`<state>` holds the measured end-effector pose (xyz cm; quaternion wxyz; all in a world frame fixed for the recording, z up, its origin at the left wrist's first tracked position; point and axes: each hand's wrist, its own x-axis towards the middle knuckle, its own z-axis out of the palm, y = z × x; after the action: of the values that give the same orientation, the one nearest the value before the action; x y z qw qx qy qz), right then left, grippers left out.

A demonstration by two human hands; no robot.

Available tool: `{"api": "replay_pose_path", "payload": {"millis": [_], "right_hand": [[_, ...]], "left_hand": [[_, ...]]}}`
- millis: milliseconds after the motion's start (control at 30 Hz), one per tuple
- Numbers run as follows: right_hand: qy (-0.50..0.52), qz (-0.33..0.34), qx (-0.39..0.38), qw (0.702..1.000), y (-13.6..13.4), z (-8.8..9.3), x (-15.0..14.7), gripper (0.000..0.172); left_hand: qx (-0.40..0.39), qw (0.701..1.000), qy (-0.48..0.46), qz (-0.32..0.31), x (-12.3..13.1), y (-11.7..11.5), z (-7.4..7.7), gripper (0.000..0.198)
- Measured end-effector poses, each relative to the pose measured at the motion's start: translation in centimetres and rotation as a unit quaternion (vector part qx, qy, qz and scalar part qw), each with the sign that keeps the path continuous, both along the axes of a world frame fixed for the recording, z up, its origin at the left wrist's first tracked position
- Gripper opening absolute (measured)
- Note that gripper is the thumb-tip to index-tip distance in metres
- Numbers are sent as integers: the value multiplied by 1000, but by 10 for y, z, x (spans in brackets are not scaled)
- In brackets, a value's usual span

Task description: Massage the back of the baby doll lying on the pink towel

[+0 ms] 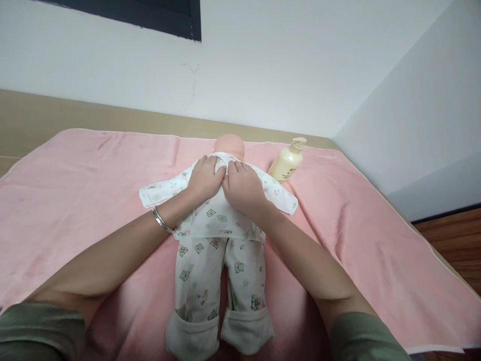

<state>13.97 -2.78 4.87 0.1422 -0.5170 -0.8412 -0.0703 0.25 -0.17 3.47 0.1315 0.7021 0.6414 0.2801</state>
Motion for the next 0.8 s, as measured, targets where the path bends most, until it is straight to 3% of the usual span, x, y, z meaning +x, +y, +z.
{"api": "replay_pose_path", "payload": {"millis": [200,533,800], "right_hand": [[-40,16,-2,999,-13,-1,-8,50],[-39,13,13,999,-10,-4,-7,46],[-42,27,64,997,-6,-11,-5,42]], "left_hand": [[14,1000,-23,-10,-1,4,-13,65],[-4,999,-18,-26,-8,4,-1,73],[28,999,-10,-16,-4,1,-8,69]]}}
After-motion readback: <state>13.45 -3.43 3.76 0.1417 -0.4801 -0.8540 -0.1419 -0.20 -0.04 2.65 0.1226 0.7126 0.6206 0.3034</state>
